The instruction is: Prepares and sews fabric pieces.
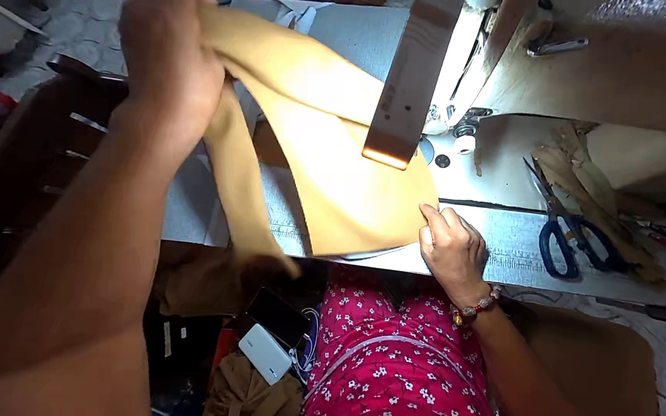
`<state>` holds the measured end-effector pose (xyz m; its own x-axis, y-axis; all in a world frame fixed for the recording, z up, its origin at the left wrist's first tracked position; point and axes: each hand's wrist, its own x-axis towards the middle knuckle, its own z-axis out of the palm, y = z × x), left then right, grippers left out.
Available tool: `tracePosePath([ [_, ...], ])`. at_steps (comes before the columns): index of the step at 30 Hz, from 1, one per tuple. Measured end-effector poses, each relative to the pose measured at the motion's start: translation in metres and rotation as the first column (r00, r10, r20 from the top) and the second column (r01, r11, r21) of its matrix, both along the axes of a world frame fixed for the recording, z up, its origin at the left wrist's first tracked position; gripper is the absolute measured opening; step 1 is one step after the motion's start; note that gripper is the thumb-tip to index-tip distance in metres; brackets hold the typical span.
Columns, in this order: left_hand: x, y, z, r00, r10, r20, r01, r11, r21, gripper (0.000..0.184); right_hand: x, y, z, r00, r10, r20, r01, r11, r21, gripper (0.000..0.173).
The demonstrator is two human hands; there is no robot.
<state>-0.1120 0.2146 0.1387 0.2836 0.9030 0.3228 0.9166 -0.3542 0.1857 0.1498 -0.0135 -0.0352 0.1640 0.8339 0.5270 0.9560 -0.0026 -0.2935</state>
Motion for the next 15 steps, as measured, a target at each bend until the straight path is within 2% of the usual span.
tracePosePath([
  [2, 0.004, 0.042, -0.022, 0.983, -0.045, -0.177, 0.092, 0.958, 0.271, 0.028, -0.001, 0.000, -0.001, 1.000, -0.003, 0.011, 0.003, 1.000, -0.002, 0.032],
  [3, 0.013, 0.046, -0.030, 0.972, -0.033, -0.232, 0.111, 0.937, 0.332, 0.039, -0.001, 0.000, -0.001, 1.000, -0.005, 0.016, 0.005, 1.000, -0.003, 0.031],
  [4, 0.030, 0.027, -0.029, 0.958, -0.017, -0.285, 0.095, 0.961, 0.261, 0.056, -0.001, 0.000, -0.001, 1.000, -0.007, 0.021, 0.007, 1.000, -0.004, 0.032],
  [5, 0.054, -0.007, -0.019, 0.926, -0.025, -0.377, 0.060, 0.995, 0.082, 0.069, -0.001, 0.000, -0.001, 1.000, -0.005, 0.026, 0.005, 1.000, -0.003, 0.032],
  [6, 0.072, -0.039, -0.021, 0.912, -0.149, -0.383, 0.145, 0.989, -0.039, 0.072, -0.001, 0.000, -0.001, 1.000, 0.000, 0.027, 0.000, 1.000, -0.005, 0.032],
  [7, 0.082, -0.061, -0.038, 0.879, -0.351, -0.322, 0.348, 0.935, -0.070, 0.062, -0.001, 0.000, 0.000, 1.000, 0.008, 0.026, -0.007, 1.000, -0.013, 0.032],
  [8, 0.086, -0.076, -0.064, 0.789, -0.583, -0.194, 0.585, 0.809, -0.057, 0.049, -0.001, -0.001, 0.001, 1.000, 0.018, 0.023, -0.018, 1.000, -0.019, 0.032],
  [9, 0.090, -0.091, -0.085, 0.654, -0.752, -0.087, 0.752, 0.658, -0.037, 0.034, -0.001, -0.001, 0.001, 0.999, 0.027, 0.018, -0.027, 0.999, -0.022, 0.031],
  [10, 0.092, -0.104, -0.101, 0.528, -0.849, 0.019, 0.849, 0.527, -0.049, 0.026, -0.001, -0.001, 0.002, 0.999, 0.037, 0.010, -0.036, 0.999, -0.029, 0.031],
  [11, 0.092, -0.113, -0.116, 0.445, -0.887, 0.128, 0.895, 0.436, -0.093, 0.026, -0.001, -0.003, 0.004, 0.999, 0.047, -0.005, -0.048, 0.998, -0.048, 0.031],
  [12, 0.088, -0.119, -0.127, 0.416, -0.885, 0.210, 0.908, 0.394, -0.140, 0.030, 0.000, -0.005, 0.006, 0.998, 0.059, -0.025, -0.061, 0.995, -0.074, 0.032],
  [13, 0.084, -0.124, -0.136, 0.423, -0.868, 0.261, 0.906, 0.397, -0.148, 0.033, 0.001, -0.007, 0.009, 0.996, 0.075, -0.052, -0.081, 0.991, -0.104, 0.034],
  [15, 0.076, -0.132, -0.149, 0.458, -0.833, 0.310, 0.886, 0.454, -0.090, 0.032, 0.006, -0.011, 0.020, 0.987, 0.114, -0.117, -0.134, 0.973, -0.185, 0.038],
])
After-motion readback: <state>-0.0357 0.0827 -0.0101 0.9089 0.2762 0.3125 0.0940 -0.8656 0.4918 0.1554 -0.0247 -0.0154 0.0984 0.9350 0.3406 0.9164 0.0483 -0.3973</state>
